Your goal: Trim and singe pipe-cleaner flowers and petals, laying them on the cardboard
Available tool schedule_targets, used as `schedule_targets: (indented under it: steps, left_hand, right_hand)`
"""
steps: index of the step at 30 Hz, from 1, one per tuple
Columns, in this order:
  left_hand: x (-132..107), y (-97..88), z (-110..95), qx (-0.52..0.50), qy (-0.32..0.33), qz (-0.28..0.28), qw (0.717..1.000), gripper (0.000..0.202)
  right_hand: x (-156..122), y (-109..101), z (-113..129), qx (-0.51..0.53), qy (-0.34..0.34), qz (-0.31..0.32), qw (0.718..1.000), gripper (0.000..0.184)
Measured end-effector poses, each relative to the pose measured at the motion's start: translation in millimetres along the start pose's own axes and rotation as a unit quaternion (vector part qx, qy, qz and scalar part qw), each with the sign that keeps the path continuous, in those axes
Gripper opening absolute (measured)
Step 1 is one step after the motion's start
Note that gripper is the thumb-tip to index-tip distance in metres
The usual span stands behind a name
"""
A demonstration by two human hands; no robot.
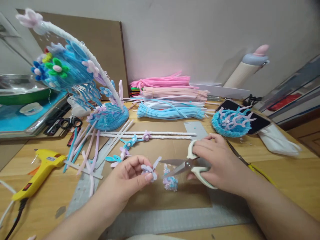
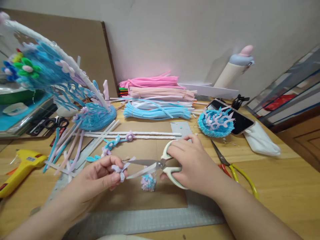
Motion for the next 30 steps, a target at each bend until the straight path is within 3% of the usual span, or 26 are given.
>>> schedule_targets:
  steps: [5, 9, 12, 17, 24, 30]
  left_hand:
    - [-9.7, -4.7, 1.2, 0.068, 0.033, 0.002, 0.997, 0.023]
    - [-21.0, -5.9, 4.0, 0.256, 0.124, 0.008, 0.959, 0.010]
    - [-25.8, -7.6, 3.9, 0.299, 0.153, 0.000, 0.942, 0.007]
    - [-21.6, -9.4, -6.5, 0.212, 0.172, 0.005, 0.962, 0.006]
    - [-21.9, -13.0, 1.6, 0.098, 0.044, 0.042, 0.993, 0.012]
    - [-20.9, -13.3, 3.2, 0.060, 0.044, 0.053, 0.996, 0.013]
  right_hand:
    - [0.9, 1.0, 3.7, -0.004, -0.025, 0.004, 1.000, 0.032]
    - [1.1, 4.8, 5.8, 0.008, -0.023, 0.028, 0.999, 0.037]
    - [-0.7, 5.3, 6.3, 0.022, -0.028, 0.044, 0.998, 0.036]
    - [-4.2, 2.6, 4.0, 0.032, -0.034, 0.048, 0.998, 0.031]
    - [-3.0, 1.8, 5.8, 0.022, -0.047, 0.034, 0.998, 0.028]
    - [-2.1, -0.7, 7.5, -0.005, -0.060, 0.021, 0.998, 0.023]
Point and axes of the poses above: each hand's wrist, its own x-axis towards the middle knuckle, its own y-axis out of the palm, z = x × y, the point moved 1 cm from there along x, towards the middle knuckle, and after that the axes turned 13 degrees about x, right-handed, at the moved point
